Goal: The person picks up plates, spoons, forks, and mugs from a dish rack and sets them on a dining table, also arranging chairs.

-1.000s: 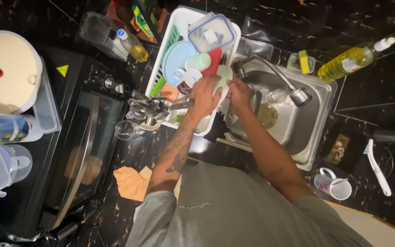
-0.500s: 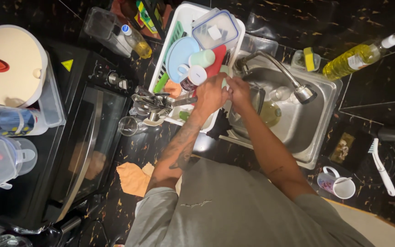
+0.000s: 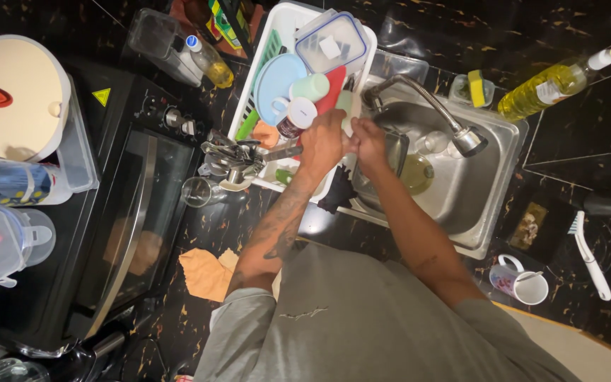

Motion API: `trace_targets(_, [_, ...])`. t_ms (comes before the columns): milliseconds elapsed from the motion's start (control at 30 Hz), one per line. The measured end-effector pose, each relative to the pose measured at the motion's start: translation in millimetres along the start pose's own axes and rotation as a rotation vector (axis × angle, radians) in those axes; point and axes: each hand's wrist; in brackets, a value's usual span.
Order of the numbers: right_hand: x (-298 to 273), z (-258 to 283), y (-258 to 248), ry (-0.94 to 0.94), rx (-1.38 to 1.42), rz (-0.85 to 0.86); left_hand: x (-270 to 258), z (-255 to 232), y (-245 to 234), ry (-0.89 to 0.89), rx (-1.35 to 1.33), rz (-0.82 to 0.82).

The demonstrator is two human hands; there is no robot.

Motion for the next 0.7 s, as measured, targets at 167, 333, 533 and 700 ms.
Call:
trace_targets(167, [-27.7,75.6,-6.0,-0.05,-0.032,-0.132,4.2,25.0,2.9,-0.118,0.122,0.031])
trace_targets(333, [-60.3,120.8,-44.8,-0.142,0.101,-0.026,0.9,15.9,2.2,-0.042,0.068,-0.014])
trace_targets(533, [-109.0,129.6,-65.3,-0.281,-0.158,-0.136,-11.4,-30.8,-16.2,0.018,-0.278,-0.019])
trace_targets(700, [-132.2,143.0,-29.2,-0.489,-0.512,-0.156,-16.0,-110.7,-49.6,0.142,-0.464,0.213])
Point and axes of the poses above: each hand's wrist, its own x-axis towards the middle knuckle, its own y-axis out of the palm, z = x × y, and after that the axes turned 11 degrees about -x, right-handed
